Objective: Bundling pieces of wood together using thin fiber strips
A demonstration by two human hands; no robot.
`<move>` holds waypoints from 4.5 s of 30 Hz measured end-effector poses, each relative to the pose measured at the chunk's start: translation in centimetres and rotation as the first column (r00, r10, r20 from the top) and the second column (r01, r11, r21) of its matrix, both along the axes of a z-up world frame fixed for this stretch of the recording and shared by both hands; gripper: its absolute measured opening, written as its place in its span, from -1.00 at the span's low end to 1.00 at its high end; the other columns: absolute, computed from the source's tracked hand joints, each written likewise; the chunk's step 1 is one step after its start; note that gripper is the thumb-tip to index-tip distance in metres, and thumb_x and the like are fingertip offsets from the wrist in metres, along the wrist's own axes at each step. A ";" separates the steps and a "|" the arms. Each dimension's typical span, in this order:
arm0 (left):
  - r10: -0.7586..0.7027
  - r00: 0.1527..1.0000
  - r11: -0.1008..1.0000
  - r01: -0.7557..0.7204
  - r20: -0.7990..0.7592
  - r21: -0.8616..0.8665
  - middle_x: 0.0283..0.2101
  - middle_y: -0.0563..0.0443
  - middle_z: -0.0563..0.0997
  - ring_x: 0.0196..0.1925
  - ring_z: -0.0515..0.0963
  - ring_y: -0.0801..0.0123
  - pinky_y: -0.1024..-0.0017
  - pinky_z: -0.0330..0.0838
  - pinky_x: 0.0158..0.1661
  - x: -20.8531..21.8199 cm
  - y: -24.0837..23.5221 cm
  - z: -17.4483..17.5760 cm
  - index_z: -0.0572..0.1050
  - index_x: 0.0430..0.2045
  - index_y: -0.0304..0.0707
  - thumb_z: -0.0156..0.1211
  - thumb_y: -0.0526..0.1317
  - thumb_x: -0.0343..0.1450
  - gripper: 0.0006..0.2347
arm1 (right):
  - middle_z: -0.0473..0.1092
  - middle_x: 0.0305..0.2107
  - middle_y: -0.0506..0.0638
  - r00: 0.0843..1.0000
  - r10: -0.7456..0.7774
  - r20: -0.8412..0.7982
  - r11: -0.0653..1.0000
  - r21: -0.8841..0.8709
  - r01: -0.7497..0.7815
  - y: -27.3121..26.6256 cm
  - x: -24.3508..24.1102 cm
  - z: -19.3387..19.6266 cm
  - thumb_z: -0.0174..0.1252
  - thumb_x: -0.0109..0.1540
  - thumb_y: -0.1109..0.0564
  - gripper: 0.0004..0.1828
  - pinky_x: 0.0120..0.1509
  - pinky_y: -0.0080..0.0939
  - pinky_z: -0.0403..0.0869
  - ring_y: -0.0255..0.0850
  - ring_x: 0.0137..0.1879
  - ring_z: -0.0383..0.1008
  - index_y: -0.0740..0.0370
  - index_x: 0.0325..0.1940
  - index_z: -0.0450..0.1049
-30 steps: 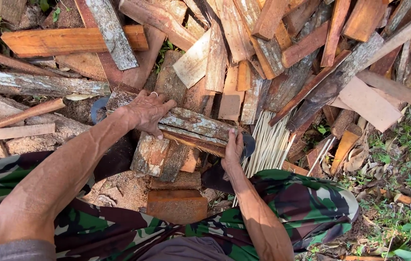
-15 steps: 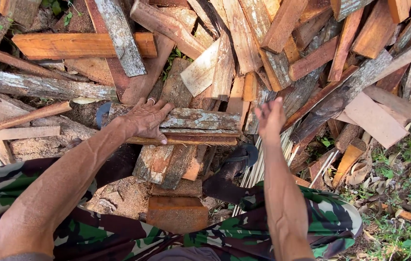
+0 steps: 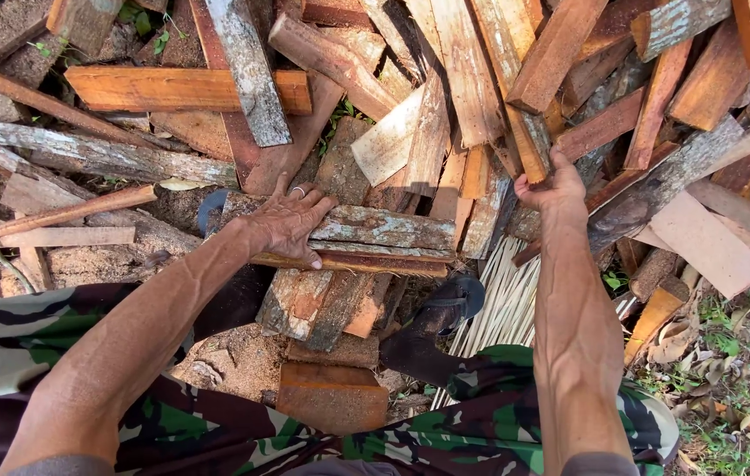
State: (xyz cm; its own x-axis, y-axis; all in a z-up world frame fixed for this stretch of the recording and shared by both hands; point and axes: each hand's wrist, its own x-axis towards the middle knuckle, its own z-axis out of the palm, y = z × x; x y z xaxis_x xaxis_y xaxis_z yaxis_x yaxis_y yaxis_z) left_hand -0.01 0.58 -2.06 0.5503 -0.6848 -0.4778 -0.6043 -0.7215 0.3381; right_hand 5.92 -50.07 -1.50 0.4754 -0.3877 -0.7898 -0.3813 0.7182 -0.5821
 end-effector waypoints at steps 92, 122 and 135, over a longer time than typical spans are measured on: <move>0.349 0.694 0.915 -0.397 -0.630 0.070 0.30 -0.51 0.37 0.38 0.30 -0.35 -0.05 0.25 0.32 3.0 2.6 4.4 0.46 0.14 -0.47 0.63 0.09 0.08 -0.19 | -0.29 0.47 0.39 0.844 0.526 0.110 0.849 -0.124 -0.513 24.1 -17.2 7.2 0.12 0.31 -0.17 -0.37 0.33 0.84 0.05 0.55 0.52 -0.28 -0.06 0.42 0.15; 0.320 0.815 0.940 -0.338 -0.482 0.053 0.39 -0.22 0.33 0.46 0.22 -0.10 0.08 0.09 0.42 0.6 -2.2 3.7 0.38 0.29 -0.03 0.32 0.31 0.21 -0.23 | 0.45 -0.24 -0.19 0.937 -0.072 -0.340 0.376 -0.880 -0.291 -3.5 -45.9 4.5 0.15 0.44 0.10 -0.97 -0.17 -0.49 0.48 -0.46 -0.21 0.45 0.01 -0.03 0.47; 0.395 0.728 0.843 -0.529 -0.560 -0.093 0.35 -0.36 0.35 0.42 0.23 -0.28 -0.08 0.12 0.35 -0.9 -3.8 6.2 0.39 0.27 -0.13 0.15 0.21 0.40 -0.40 | 0.48 -0.39 -0.17 0.978 -0.004 -0.210 0.504 -0.845 -0.179 11.7 -69.4 -13.2 0.19 0.36 0.15 -0.94 -0.13 -0.40 0.46 -0.42 -0.29 0.46 -0.02 -0.14 0.54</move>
State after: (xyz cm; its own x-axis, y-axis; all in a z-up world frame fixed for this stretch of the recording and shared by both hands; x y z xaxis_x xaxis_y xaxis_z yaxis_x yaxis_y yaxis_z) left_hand -0.86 -3.24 4.14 0.5551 -0.5340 -0.6377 0.0888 -0.7243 0.6838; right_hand -63.43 -38.34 -14.68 0.4480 -0.8795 -0.1604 -0.5653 -0.1397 -0.8129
